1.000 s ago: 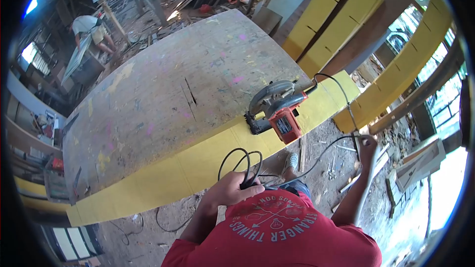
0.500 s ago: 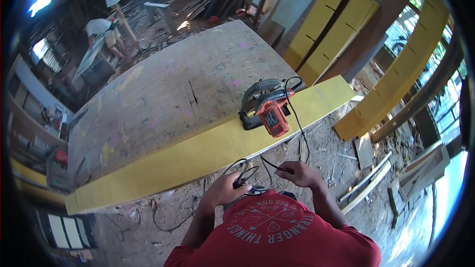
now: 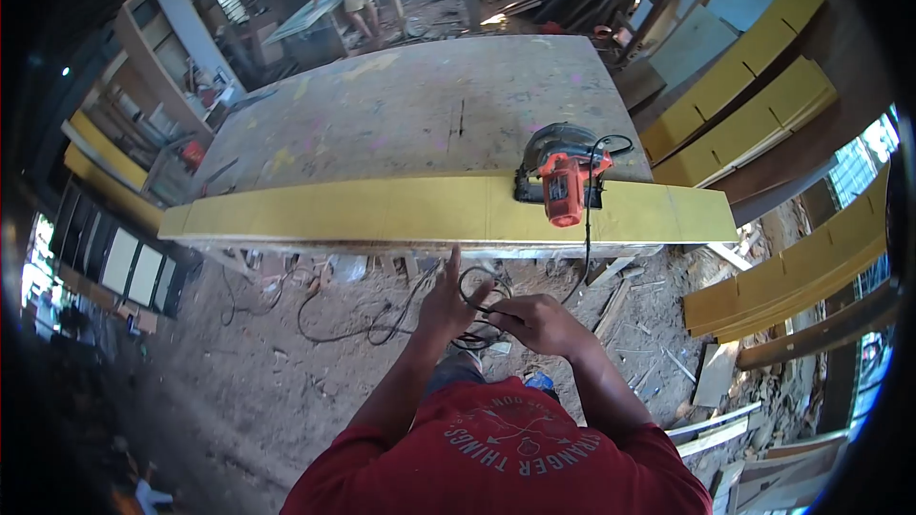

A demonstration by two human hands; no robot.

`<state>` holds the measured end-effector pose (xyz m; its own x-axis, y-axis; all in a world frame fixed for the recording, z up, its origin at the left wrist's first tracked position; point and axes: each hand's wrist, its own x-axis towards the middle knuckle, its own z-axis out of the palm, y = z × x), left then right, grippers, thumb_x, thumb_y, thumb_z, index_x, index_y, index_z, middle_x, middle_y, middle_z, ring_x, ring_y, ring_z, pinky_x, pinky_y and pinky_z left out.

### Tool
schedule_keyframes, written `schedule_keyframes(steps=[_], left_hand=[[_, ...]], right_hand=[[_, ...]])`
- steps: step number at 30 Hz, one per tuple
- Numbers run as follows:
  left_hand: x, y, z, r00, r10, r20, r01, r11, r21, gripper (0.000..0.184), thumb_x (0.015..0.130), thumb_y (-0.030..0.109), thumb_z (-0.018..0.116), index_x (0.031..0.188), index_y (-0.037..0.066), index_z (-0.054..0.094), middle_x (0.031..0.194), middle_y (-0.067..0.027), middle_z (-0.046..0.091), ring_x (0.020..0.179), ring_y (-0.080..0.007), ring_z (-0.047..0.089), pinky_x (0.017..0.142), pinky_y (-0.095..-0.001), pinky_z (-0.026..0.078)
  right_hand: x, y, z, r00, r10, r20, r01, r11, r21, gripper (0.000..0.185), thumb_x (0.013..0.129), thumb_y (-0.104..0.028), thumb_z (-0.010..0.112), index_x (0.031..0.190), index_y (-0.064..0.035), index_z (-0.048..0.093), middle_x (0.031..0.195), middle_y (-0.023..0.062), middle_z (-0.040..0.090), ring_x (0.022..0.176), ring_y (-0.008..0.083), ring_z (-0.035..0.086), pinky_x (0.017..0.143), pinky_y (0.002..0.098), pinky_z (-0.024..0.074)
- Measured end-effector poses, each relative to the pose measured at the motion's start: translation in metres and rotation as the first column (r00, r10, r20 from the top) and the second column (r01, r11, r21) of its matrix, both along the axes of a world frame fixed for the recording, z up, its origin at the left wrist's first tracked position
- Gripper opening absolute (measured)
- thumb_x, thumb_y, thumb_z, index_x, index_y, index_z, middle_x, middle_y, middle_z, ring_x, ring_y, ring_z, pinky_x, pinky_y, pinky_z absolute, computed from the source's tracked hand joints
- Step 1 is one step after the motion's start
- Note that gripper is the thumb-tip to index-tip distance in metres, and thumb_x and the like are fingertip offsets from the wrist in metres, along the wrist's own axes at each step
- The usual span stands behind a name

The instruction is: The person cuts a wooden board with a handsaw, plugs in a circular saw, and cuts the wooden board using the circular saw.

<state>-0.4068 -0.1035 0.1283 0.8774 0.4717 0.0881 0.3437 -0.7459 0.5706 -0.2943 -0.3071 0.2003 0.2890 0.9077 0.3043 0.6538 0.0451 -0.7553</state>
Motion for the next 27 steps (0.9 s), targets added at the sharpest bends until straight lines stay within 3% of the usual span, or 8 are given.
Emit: schedule_keyframes(steps=[3, 7, 12, 19, 22, 24, 25, 27], left_hand=[[0.006, -0.006, 0.025, 0.892, -0.080, 0.445, -0.069, 0.948, 0.309, 0.070, 0.107, 0.055, 0.060, 0.156, 0.007, 0.050, 0.126, -0.0312, 0.067, 0.109, -0.0486, 0.069, 0.093, -0.0514, 0.057], [-0.014, -0.002, 0.024, 0.898, -0.153, 0.412, 0.213, 0.971, -0.104, 0.039, 0.102, 0.034, 0.074, 0.088, -0.003, 0.073, 0.069, -0.0180, 0.066, 0.065, -0.0309, 0.068, 0.062, -0.0423, 0.050], [-0.052, 0.011, 0.041, 0.974, -0.168, 0.152, 0.202, 0.947, -0.249, 0.045, 0.097, 0.037, 0.081, 0.079, -0.002, 0.069, 0.059, -0.0100, 0.055, 0.056, -0.0136, 0.045, 0.053, -0.0375, 0.040], [-0.120, 0.073, 0.002, 0.989, -0.108, 0.098, 0.125, 0.975, -0.184, 0.037, 0.086, 0.028, 0.088, 0.077, -0.001, 0.067, 0.064, -0.0105, 0.064, 0.057, -0.0193, 0.055, 0.057, -0.0383, 0.045], [-0.134, 0.065, -0.001, 0.985, -0.169, 0.025, 0.170, 0.968, -0.185, 0.033, 0.083, 0.027, 0.089, 0.080, 0.000, 0.069, 0.070, -0.0138, 0.069, 0.063, -0.0264, 0.064, 0.061, -0.0404, 0.050], [-0.129, 0.035, 0.020, 0.968, -0.240, -0.068, 0.211, 0.935, -0.285, 0.032, 0.083, 0.027, 0.088, 0.086, 0.001, 0.070, 0.078, -0.0180, 0.073, 0.072, -0.0345, 0.073, 0.066, -0.0437, 0.054], [-0.123, 0.020, 0.032, 0.970, -0.242, 0.008, 0.231, 0.918, -0.322, 0.032, 0.084, 0.027, 0.088, 0.091, 0.001, 0.070, 0.078, -0.0165, 0.071, 0.070, -0.0312, 0.070, 0.066, -0.0423, 0.054], [-0.114, 0.003, 0.052, 0.959, -0.237, 0.157, 0.280, 0.878, -0.389, 0.034, 0.085, 0.026, 0.089, 0.099, 0.002, 0.070, 0.077, -0.0135, 0.068, 0.066, -0.0247, 0.064, 0.065, -0.0396, 0.053]], right_hand=[[-0.009, -0.004, 0.015, 0.998, 0.017, -0.055, -0.014, 0.999, 0.047, 0.020, 0.102, -0.020, 0.074, 0.108, -0.0015, 0.075, 0.085, 0.0195, 0.073, 0.072, 0.0355, 0.071, 0.067, 0.0429, 0.0541], [0.005, -0.027, 0.017, 0.985, -0.138, -0.103, 0.154, 0.974, 0.168, 0.012, 0.102, -0.012, 0.074, 0.106, -0.0020, 0.078, 0.085, 0.0141, 0.076, 0.069, 0.0205, 0.067, 0.065, 0.0366, 0.0536], [0.058, -0.102, 0.021, 0.856, -0.497, -0.146, 0.518, 0.821, 0.239, 0.017, 0.107, -0.014, 0.069, 0.105, 0.0000, 0.078, 0.080, 0.0059, 0.073, 0.069, 0.0106, 0.058, 0.063, 0.0303, 0.0481], [0.118, -0.199, -0.009, 0.119, -0.984, -0.134, 0.978, 0.093, 0.185, 0.025, 0.105, -0.022, 0.072, 0.116, 0.0007, 0.076, 0.094, 0.0098, 0.074, 0.079, 0.0150, 0.063, 0.072, 0.0338, 0.0515], [0.090, -0.149, -0.011, 0.092, -0.901, 0.424, 0.746, 0.344, 0.570, 0.030, 0.100, -0.019, 0.079, 0.125, -0.0024, 0.073, 0.112, 0.0131, 0.075, 0.091, 0.0235, 0.070, 0.080, 0.0393, 0.0558], [0.036, -0.084, -0.014, 0.535, -0.818, 0.214, 0.774, 0.575, 0.265, 0.047, 0.092, -0.012, 0.084, 0.136, -0.0047, 0.067, 0.130, 0.0139, 0.071, 0.125, 0.0279, 0.065, 0.100, 0.0429, 0.0548], [0.003, -0.044, -0.022, 0.702, -0.510, -0.497, 0.630, 0.770, 0.099, 0.050, 0.089, -0.013, 0.087, 0.134, -0.0037, 0.068, 0.133, 0.0154, 0.071, 0.129, 0.0314, 0.064, 0.113, 0.0461, 0.0482], [-0.054, 0.015, -0.011, 0.981, -0.182, -0.064, 0.187, 0.979, 0.077, 0.060, 0.090, -0.029, 0.089, 0.139, -0.0045, 0.065, 0.132, 0.0204, 0.072, 0.127, 0.0343, 0.068, 0.110, 0.0449, 0.0518]])
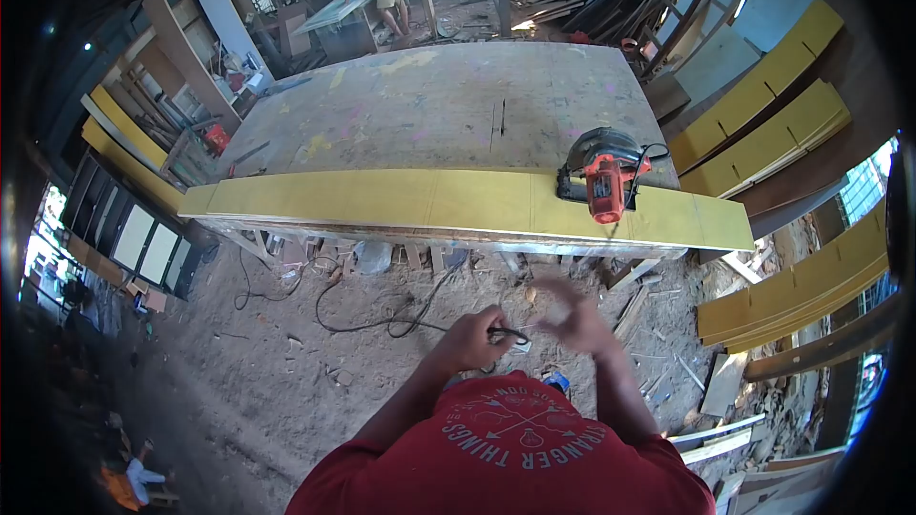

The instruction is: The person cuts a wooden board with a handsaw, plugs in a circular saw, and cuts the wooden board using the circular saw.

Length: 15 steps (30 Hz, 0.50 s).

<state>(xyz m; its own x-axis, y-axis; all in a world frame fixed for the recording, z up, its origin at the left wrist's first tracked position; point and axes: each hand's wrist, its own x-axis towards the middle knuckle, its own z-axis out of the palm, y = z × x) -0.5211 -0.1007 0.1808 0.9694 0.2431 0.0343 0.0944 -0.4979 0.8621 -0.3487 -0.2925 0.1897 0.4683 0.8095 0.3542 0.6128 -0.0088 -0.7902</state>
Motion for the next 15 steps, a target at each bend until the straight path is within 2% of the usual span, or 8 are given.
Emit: schedule_keyframes(steps=[1, 2, 5, 6, 8, 10, 12, 15], left_hand=[[0.000, 0.007, 0.004, 0.999, -0.022, 0.024, 0.022, 1.000, -0.009, 0.035, 0.086, 0.026, 0.088, 0.102, 0.002, 0.069, 0.079, -0.0131, 0.069, 0.068, -0.0230, 0.064, 0.066, -0.0388, 0.053], [0.000, 0.015, 0.007, 0.998, -0.042, 0.048, 0.043, 0.999, -0.019, 0.036, 0.087, 0.026, 0.088, 0.104, 0.002, 0.068, 0.082, -0.0126, 0.069, 0.070, -0.0214, 0.064, 0.066, -0.0380, 0.053], [-0.011, 0.055, 0.000, 0.996, -0.039, -0.086, 0.038, 0.999, -0.009, 0.033, 0.089, 0.025, 0.086, 0.102, 0.002, 0.067, 0.079, -0.0053, 0.066, 0.071, -0.0116, 0.059, 0.064, -0.0326, 0.049], [-0.016, 0.067, -0.003, 0.996, -0.016, -0.089, 0.015, 1.000, -0.009, 0.032, 0.089, 0.024, 0.087, 0.101, 0.002, 0.067, 0.077, -0.0036, 0.065, 0.070, -0.0100, 0.057, 0.063, -0.0314, 0.048], [-0.023, 0.084, -0.006, 0.994, 0.018, -0.109, -0.027, 0.996, -0.080, 0.031, 0.089, 0.025, 0.088, 0.093, 0.002, 0.067, 0.070, 0.0006, 0.059, 0.065, -0.0076, 0.051, 0.059, -0.0293, 0.043], [-0.026, 0.102, -0.024, 0.997, 0.063, -0.051, -0.065, 0.997, -0.043, 0.031, 0.090, 0.024, 0.087, 0.088, 0.002, 0.066, 0.069, 0.0012, 0.057, 0.065, -0.0068, 0.049, 0.058, -0.0294, 0.042], [-0.032, 0.123, -0.045, 0.995, 0.099, -0.019, -0.099, 0.995, 0.009, 0.037, 0.091, 0.029, 0.085, 0.086, -0.002, 0.065, 0.067, -0.0069, 0.058, 0.063, -0.0119, 0.048, 0.058, -0.0335, 0.042], [-0.035, 0.130, -0.037, 0.998, 0.045, -0.043, -0.048, 0.995, -0.089, 0.033, 0.091, 0.024, 0.086, 0.080, 0.003, 0.062, 0.066, 0.0019, 0.054, 0.064, -0.0062, 0.044, 0.057, -0.0299, 0.039]], right_hand=[[-0.025, 0.019, -0.007, 0.968, 0.175, -0.179, -0.197, 0.974, -0.114, 0.062, 0.091, -0.030, 0.088, 0.140, -0.0011, 0.063, 0.128, 0.0198, 0.074, 0.123, 0.0350, 0.071, 0.106, 0.0430, 0.0541], [-0.055, 0.036, -0.009, 0.917, 0.085, -0.389, -0.104, 0.994, -0.029, 0.050, 0.093, -0.028, 0.086, 0.132, -0.0021, 0.070, 0.111, 0.0175, 0.079, 0.101, 0.0303, 0.077, 0.089, 0.0388, 0.0601], [-0.052, 0.045, -0.034, 0.973, -0.078, -0.219, 0.012, 0.958, -0.288, 0.031, 0.095, -0.026, 0.084, 0.117, -0.0050, 0.077, 0.091, 0.0136, 0.079, 0.075, 0.0223, 0.075, 0.068, 0.0355, 0.0581], [-0.048, 0.042, -0.031, 0.977, -0.135, -0.165, 0.104, 0.977, -0.185, 0.019, 0.096, -0.024, 0.083, 0.105, -0.0075, 0.081, 0.080, 0.0112, 0.076, 0.061, 0.0183, 0.066, 0.058, 0.0357, 0.0527], [-0.038, 0.032, -0.023, 0.943, -0.283, -0.178, 0.254, 0.953, -0.168, 0.009, 0.098, -0.012, 0.080, 0.105, -0.0063, 0.081, 0.081, 0.0030, 0.074, 0.067, 0.0066, 0.055, 0.060, 0.0288, 0.0473], [-0.014, 0.008, -0.037, 0.838, -0.528, -0.138, 0.516, 0.849, -0.113, 0.012, 0.100, -0.010, 0.077, 0.108, -0.0016, 0.079, 0.086, 0.0001, 0.075, 0.077, 0.0053, 0.057, 0.070, 0.0282, 0.0515], [0.004, -0.018, -0.016, 0.637, -0.743, -0.207, 0.767, 0.636, 0.080, 0.015, 0.102, -0.014, 0.075, 0.105, 0.0009, 0.078, 0.079, -0.0059, 0.064, 0.074, 0.0042, 0.049, 0.062, 0.0266, 0.0434], [0.024, -0.078, -0.016, 0.347, -0.938, 0.008, 0.931, 0.346, 0.119, 0.029, 0.103, -0.028, 0.077, 0.102, 0.0017, 0.078, 0.069, -0.0024, 0.055, 0.066, 0.0071, 0.043, 0.057, 0.0276, 0.0349]])
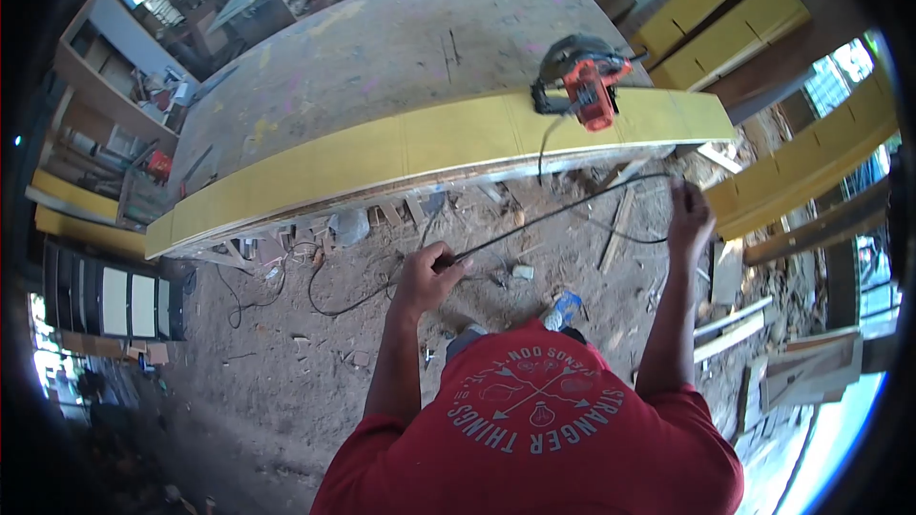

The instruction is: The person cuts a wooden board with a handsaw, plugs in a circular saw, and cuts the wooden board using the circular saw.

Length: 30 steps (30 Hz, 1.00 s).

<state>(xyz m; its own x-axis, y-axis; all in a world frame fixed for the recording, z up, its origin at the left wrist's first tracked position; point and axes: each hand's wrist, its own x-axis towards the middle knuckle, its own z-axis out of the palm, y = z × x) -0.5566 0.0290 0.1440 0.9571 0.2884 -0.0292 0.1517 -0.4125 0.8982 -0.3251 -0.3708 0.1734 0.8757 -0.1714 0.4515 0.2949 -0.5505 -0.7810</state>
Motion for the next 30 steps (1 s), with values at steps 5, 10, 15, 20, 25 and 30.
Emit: schedule_keyframes(steps=[5, 10, 15, 20, 25, 30], left_hand=[[0.010, -0.019, -0.005, 0.982, -0.189, 0.004, 0.188, 0.975, 0.118, 0.030, 0.089, 0.026, 0.087, 0.081, 0.005, 0.067, 0.063, -0.0023, 0.061, 0.056, -0.0119, 0.051, 0.053, -0.0333, 0.041], [0.027, -0.078, 0.008, 0.877, -0.448, 0.173, 0.447, 0.893, 0.046, 0.037, 0.087, 0.029, 0.089, 0.104, 0.003, 0.067, 0.080, -0.0107, 0.071, 0.067, -0.0200, 0.066, 0.063, -0.0373, 0.053], [0.020, -0.047, -0.019, 0.900, -0.435, 0.010, 0.429, 0.891, 0.149, 0.049, 0.083, 0.035, 0.092, 0.108, 0.002, 0.065, 0.088, -0.0125, 0.073, 0.074, -0.0212, 0.070, 0.069, -0.0396, 0.056], [-0.009, 0.016, -0.057, 0.959, -0.230, -0.167, 0.259, 0.948, 0.182, 0.042, 0.084, 0.036, 0.089, 0.092, 0.002, 0.066, 0.078, -0.0139, 0.070, 0.068, -0.0259, 0.068, 0.064, -0.0409, 0.053], [-0.043, 0.070, -0.097, 0.994, -0.061, -0.086, 0.078, 0.973, 0.216, 0.036, 0.083, 0.029, 0.089, 0.085, 0.002, 0.065, 0.072, -0.0130, 0.067, 0.063, -0.0245, 0.065, 0.061, -0.0404, 0.051], [-0.050, 0.089, -0.095, 0.995, 0.055, -0.089, -0.024, 0.949, 0.316, 0.034, 0.084, 0.025, 0.088, 0.078, 0.003, 0.062, 0.068, -0.0120, 0.065, 0.061, -0.0252, 0.065, 0.058, -0.0415, 0.049]], right_hand=[[-0.033, -0.021, 0.002, 0.966, -0.093, 0.241, 0.174, 0.924, -0.341, 0.038, 0.095, -0.025, 0.083, 0.126, -0.0057, 0.072, 0.118, 0.0128, 0.072, 0.108, 0.0284, 0.067, 0.095, 0.0409, 0.0533], [-0.135, 0.105, 0.019, 0.700, 0.642, -0.313, -0.691, 0.720, -0.068, 0.052, 0.089, -0.031, 0.089, 0.132, -0.0086, 0.070, 0.125, 0.0153, 0.074, 0.116, 0.0318, 0.069, 0.117, 0.0491, 0.0427], [-0.145, 0.089, -0.019, 0.689, 0.514, -0.511, -0.674, 0.713, -0.192, 0.029, 0.096, -0.034, 0.081, 0.100, -0.0053, 0.080, 0.079, 0.0095, 0.073, 0.075, 0.0209, 0.067, 0.086, 0.0396, 0.0530], [-0.126, -0.017, -0.038, 0.873, 0.155, -0.461, -0.279, 0.936, -0.214, 0.031, 0.097, -0.029, 0.082, 0.086, -0.0018, 0.073, 0.063, 0.0081, 0.056, 0.060, 0.0127, 0.045, 0.056, 0.0358, 0.0427], [-0.124, -0.129, -0.026, 0.936, -0.234, -0.262, 0.131, 0.925, -0.355, 0.028, 0.103, -0.030, 0.075, 0.094, -0.0037, 0.078, 0.070, 0.0091, 0.064, 0.063, 0.0149, 0.047, 0.060, 0.0374, 0.0437], [-0.144, -0.197, -0.014, 0.715, -0.661, -0.228, 0.480, 0.701, -0.528, 0.044, 0.105, -0.048, 0.064, 0.105, -0.0076, 0.080, 0.087, 0.0135, 0.076, 0.076, 0.0303, 0.066, 0.074, 0.0433, 0.0528]])
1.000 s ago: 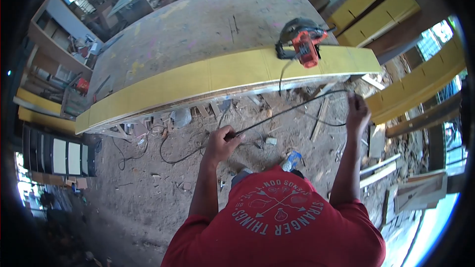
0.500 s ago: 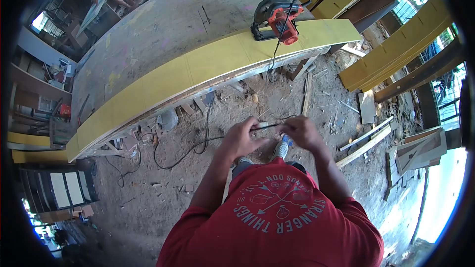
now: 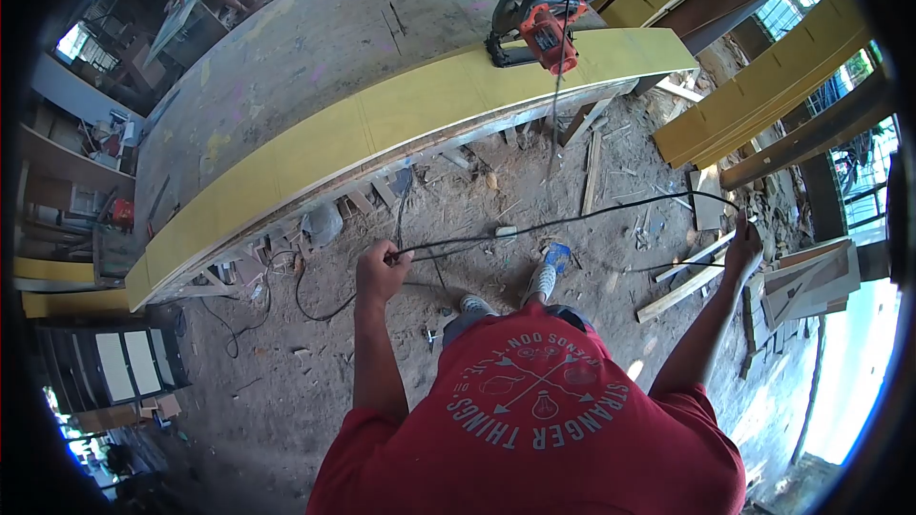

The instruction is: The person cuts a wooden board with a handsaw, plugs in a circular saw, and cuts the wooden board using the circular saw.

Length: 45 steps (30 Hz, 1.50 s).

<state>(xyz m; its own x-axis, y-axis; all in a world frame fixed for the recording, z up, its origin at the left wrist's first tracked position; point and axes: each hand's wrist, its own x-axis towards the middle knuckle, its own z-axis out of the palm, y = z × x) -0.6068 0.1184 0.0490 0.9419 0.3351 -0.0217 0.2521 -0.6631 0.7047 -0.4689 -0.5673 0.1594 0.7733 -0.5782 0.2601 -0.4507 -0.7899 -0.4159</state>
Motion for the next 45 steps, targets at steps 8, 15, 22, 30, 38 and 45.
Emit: schedule_keyframes(steps=[8, 15, 22, 30, 38, 45], left_hand=[[0.040, -0.107, 0.059, 0.785, -0.486, 0.383, 0.522, 0.853, 0.013, 0.017, 0.084, 0.021, 0.082, 0.078, 0.009, 0.071, 0.071, -0.0085, 0.069, 0.064, -0.0308, 0.067, 0.065, -0.0438, 0.054], [0.028, -0.204, 0.047, 0.450, -0.804, 0.390, 0.830, 0.537, 0.150, 0.029, 0.079, 0.031, 0.082, 0.068, 0.009, 0.067, 0.072, -0.0082, 0.068, 0.074, -0.0298, 0.067, 0.079, -0.0430, 0.054], [-0.023, -0.172, 0.017, 0.590, -0.806, 0.049, 0.786, 0.560, -0.262, 0.037, 0.084, 0.042, 0.081, 0.073, 0.007, 0.074, 0.068, -0.0116, 0.070, 0.068, -0.0350, 0.069, 0.070, -0.0479, 0.054], [-0.103, -0.090, -0.077, 0.683, -0.548, -0.482, 0.425, 0.836, -0.348, 0.057, 0.088, 0.060, 0.078, 0.071, 0.006, 0.073, 0.064, -0.0151, 0.063, 0.061, -0.0341, 0.063, 0.061, -0.0442, 0.048], [-0.095, -0.079, -0.116, 0.602, -0.528, -0.599, 0.501, 0.834, -0.232, 0.048, 0.087, 0.054, 0.079, 0.077, 0.007, 0.076, 0.070, -0.0145, 0.069, 0.068, -0.0367, 0.068, 0.065, -0.0465, 0.051], [0.001, -0.161, -0.151, 0.688, -0.666, -0.287, 0.604, 0.745, -0.283, 0.038, 0.084, 0.044, 0.080, 0.083, 0.006, 0.078, 0.081, -0.0164, 0.074, 0.083, -0.0389, 0.074, 0.076, -0.0502, 0.058]], right_hand=[[-0.017, 0.174, -0.051, 0.817, 0.576, -0.023, -0.532, 0.769, 0.354, 0.033, 0.097, -0.030, 0.081, 0.123, -0.0095, 0.079, 0.127, 0.0117, 0.078, 0.119, 0.0246, 0.072, 0.107, 0.0392, 0.0531], [-0.040, 0.335, -0.162, 0.269, 0.957, 0.111, -0.058, -0.099, 0.993, 0.062, 0.113, -0.054, 0.048, 0.132, 0.0002, 0.071, 0.116, 0.0140, 0.077, 0.106, 0.0217, 0.071, 0.104, 0.0383, 0.0520], [-0.023, 0.332, -0.131, 0.927, 0.371, 0.045, 0.189, -0.569, 0.800, 0.037, 0.114, -0.041, 0.054, 0.125, -0.0072, 0.065, 0.082, 0.0076, 0.063, 0.081, 0.0253, 0.068, 0.082, 0.0411, 0.0565], [0.076, 0.172, -0.186, 0.992, -0.129, 0.006, -0.034, -0.215, 0.976, 0.029, 0.107, -0.030, 0.069, 0.088, -0.0145, 0.055, 0.062, -0.0060, 0.033, 0.052, 0.0082, 0.035, 0.050, 0.0277, 0.0324], [0.084, 0.046, -0.138, 0.779, -0.552, 0.295, -0.193, 0.237, 0.952, 0.041, 0.101, -0.035, 0.078, 0.083, -0.0105, 0.051, 0.068, -0.0050, 0.034, 0.052, 0.0084, 0.032, 0.044, 0.0284, 0.0244], [0.071, 0.165, -0.101, 0.932, 0.242, 0.270, -0.362, 0.573, 0.736, 0.020, 0.102, -0.024, 0.076, 0.116, -0.0101, 0.074, 0.069, -0.0066, 0.051, 0.060, 0.0034, 0.040, 0.052, 0.0243, 0.0310]])
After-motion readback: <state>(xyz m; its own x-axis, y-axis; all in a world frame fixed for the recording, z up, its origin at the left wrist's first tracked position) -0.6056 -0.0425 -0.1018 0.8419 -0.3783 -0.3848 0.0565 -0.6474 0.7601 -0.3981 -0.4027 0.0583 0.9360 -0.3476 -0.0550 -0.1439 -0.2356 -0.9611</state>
